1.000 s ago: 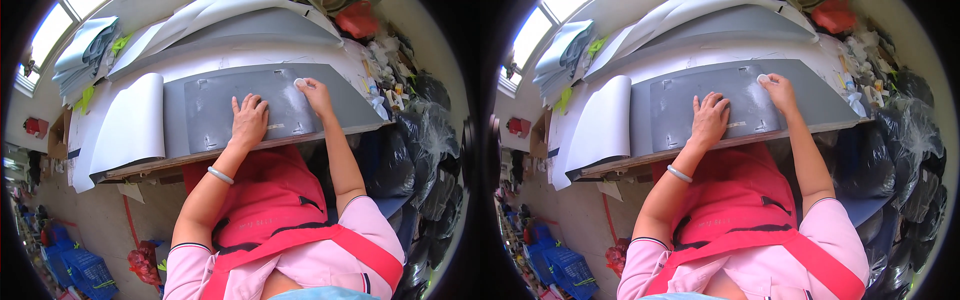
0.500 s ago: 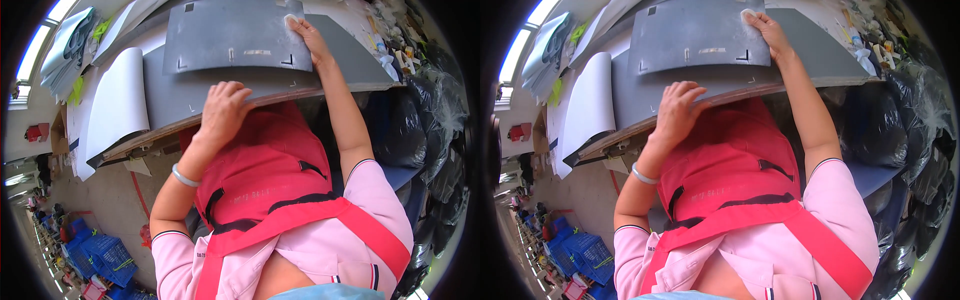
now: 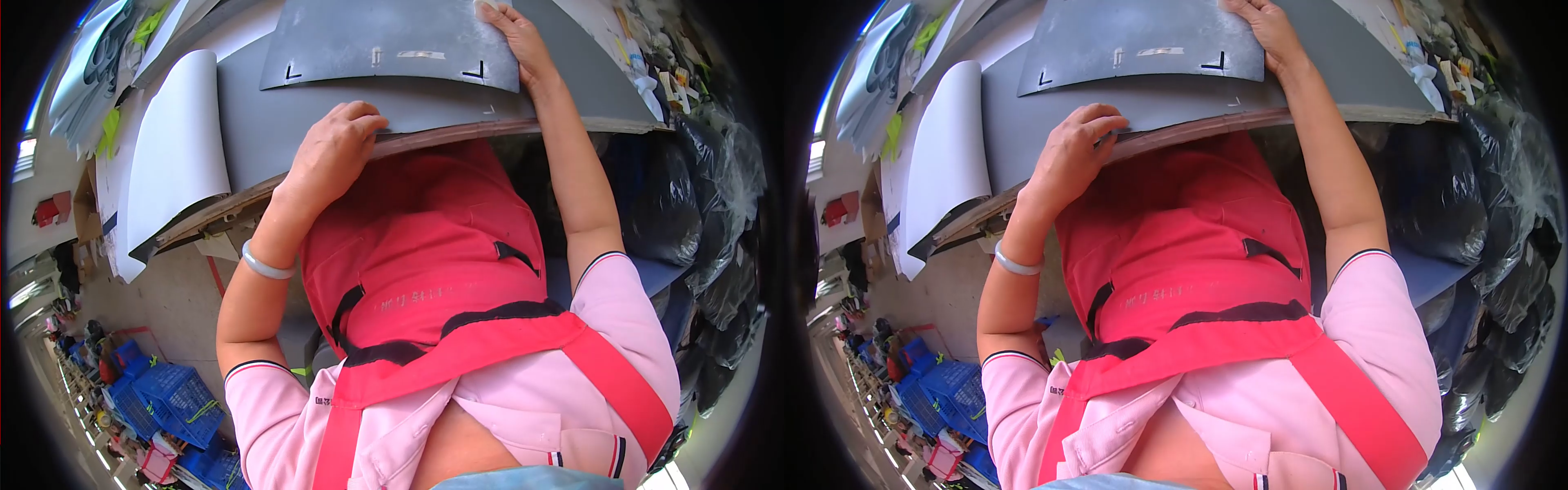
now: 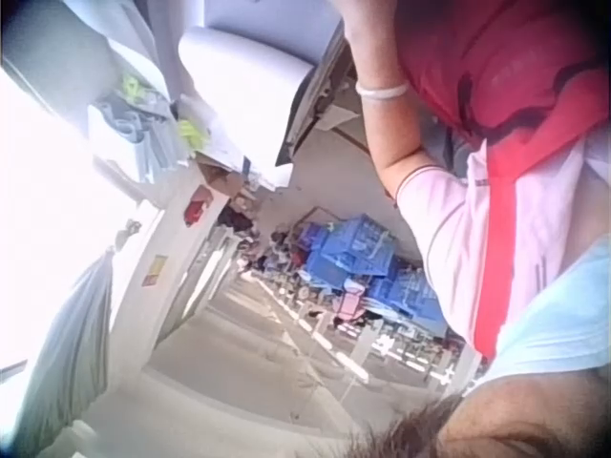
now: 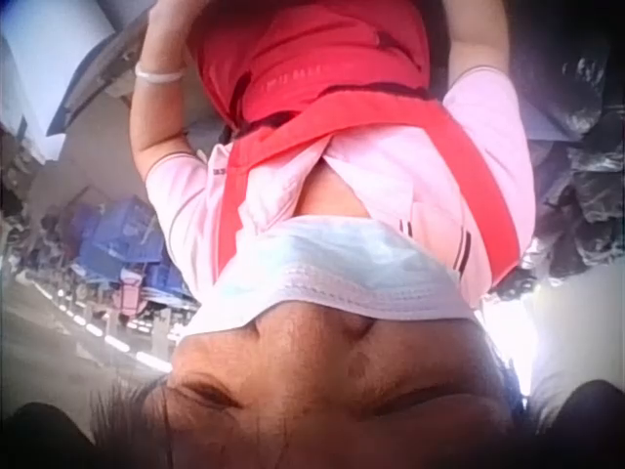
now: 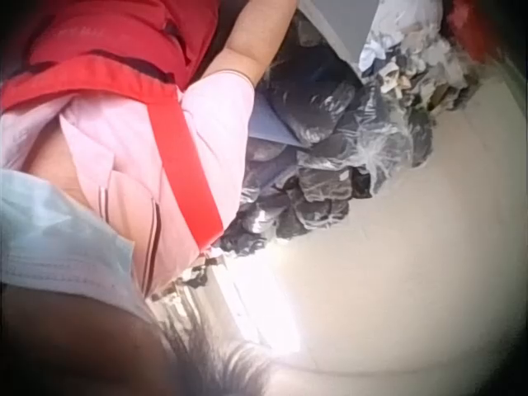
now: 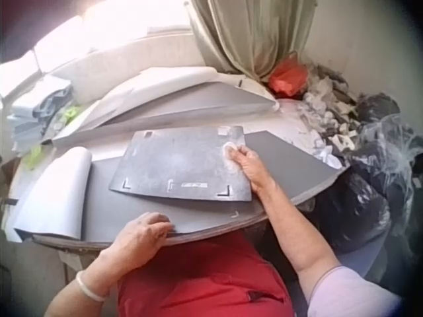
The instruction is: Polishing or cleaning black rectangular plates at a factory workbench using a buffing pad.
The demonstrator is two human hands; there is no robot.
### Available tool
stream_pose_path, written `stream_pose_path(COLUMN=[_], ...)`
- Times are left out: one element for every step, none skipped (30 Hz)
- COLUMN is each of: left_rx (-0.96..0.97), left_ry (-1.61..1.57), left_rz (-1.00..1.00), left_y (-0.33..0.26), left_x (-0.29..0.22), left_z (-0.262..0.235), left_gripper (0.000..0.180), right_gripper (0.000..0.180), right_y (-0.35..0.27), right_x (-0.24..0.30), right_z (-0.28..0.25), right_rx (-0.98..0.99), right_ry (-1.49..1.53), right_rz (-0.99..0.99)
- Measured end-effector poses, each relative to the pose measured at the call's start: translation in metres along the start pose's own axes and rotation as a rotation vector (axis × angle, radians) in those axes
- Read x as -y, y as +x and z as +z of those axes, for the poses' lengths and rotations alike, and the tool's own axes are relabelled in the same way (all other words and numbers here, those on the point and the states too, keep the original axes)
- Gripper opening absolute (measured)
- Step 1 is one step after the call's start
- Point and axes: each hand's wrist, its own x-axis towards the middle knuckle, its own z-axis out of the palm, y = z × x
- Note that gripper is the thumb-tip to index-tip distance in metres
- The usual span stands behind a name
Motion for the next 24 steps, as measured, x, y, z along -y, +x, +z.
stream_pose_path(left_rx=[0.000,-0.001,0.020,0.029,0.041,0.046,0.047,0.057,0.049,0.032,0.030,0.014,0.112,0.165,0.209,-0.080,-0.429,-0.548,-0.413,-0.323,-0.263,-0.251,-0.262,-0.284], left_ry=[0.046,0.045,0.075,0.109,0.100,0.113,0.127,0.137,0.133,0.121,0.109,0.101,0.086,0.065,0.102,0.023,-0.080,-0.210,-0.139,-0.149,-0.160,-0.187,-0.216,-0.250], left_rz=[0.032,0.032,0.037,0.030,0.052,0.107,0.161,0.194,0.200,0.234,0.258,0.279,0.253,0.238,0.235,0.302,0.374,0.362,0.281,0.201,0.138,0.090,0.051,0.015], left_y=[0.000,0.002,0.005,0.010,0.016,0.025,0.035,0.047,0.060,0.073,0.086,0.100,0.114,0.129,0.145,0.151,0.159,0.163,0.167,0.168,0.167,0.166,0.165,0.164], left_x=[-0.001,-0.002,-0.003,-0.004,-0.006,-0.010,-0.015,-0.021,-0.027,-0.035,-0.043,-0.052,-0.061,-0.070,-0.078,-0.080,-0.081,-0.078,-0.071,-0.064,-0.053,-0.042,-0.030,-0.019], left_z=[0.001,0.002,0.004,0.008,0.012,0.020,0.028,0.037,0.048,0.059,0.070,0.081,0.093,0.105,0.116,0.123,0.130,0.134,0.134,0.134,0.129,0.123,0.114,0.104], left_gripper=[0.020,0.020,0.020,0.021,0.021,0.021,0.020,0.021,0.021,0.021,0.021,0.021,0.021,0.022,0.022,0.022,0.024,0.023,0.023,0.023,0.022,0.022,0.022,0.021], right_gripper=[0.017,0.017,0.017,0.018,0.018,0.018,0.018,0.018,0.018,0.018,0.018,0.019,0.019,0.019,0.020,0.020,0.020,0.017,0.015,0.015,0.015,0.016,0.016,0.018], right_y=[0.000,-0.001,0.000,-0.001,0.000,0.000,0.000,0.001,0.001,0.000,-0.003,-0.008,-0.014,-0.022,-0.031,-0.041,-0.051,-0.061,-0.071,-0.080,-0.086,-0.087,-0.088,-0.088], right_x=[0.000,0.000,0.000,0.000,0.001,0.002,0.004,0.009,0.015,0.023,0.032,0.043,0.053,0.061,0.065,0.068,0.068,0.065,0.063,0.060,0.053,0.046,0.039,0.034], right_z=[0.001,0.001,0.001,0.001,0.001,0.001,0.001,0.000,-0.001,-0.001,-0.001,-0.003,-0.003,-0.001,0.003,0.008,0.013,0.018,0.021,0.020,0.021,0.021,0.019,0.013], right_rx=[0.000,0.000,0.003,0.003,-0.002,-0.011,-0.018,-0.018,-0.008,0.000,-0.006,-0.030,-0.052,-0.060,-0.083,-0.106,-0.112,-0.078,0.023,-0.044,-0.046,0.020,-0.022,-0.069], right_ry=[-0.002,-0.003,0.013,0.027,0.023,0.038,0.051,0.042,0.068,0.095,0.088,0.146,0.201,0.190,0.248,0.306,0.295,0.294,0.303,0.295,0.188,0.132,0.100,0.090], right_rz=[-0.010,-0.010,-0.008,-0.008,-0.011,-0.003,0.003,-0.004,-0.043,-0.081,-0.085,-0.110,-0.137,-0.146,-0.137,-0.130,-0.140,-0.196,-0.286,-0.255,-0.248,-0.282,-0.238,-0.222])
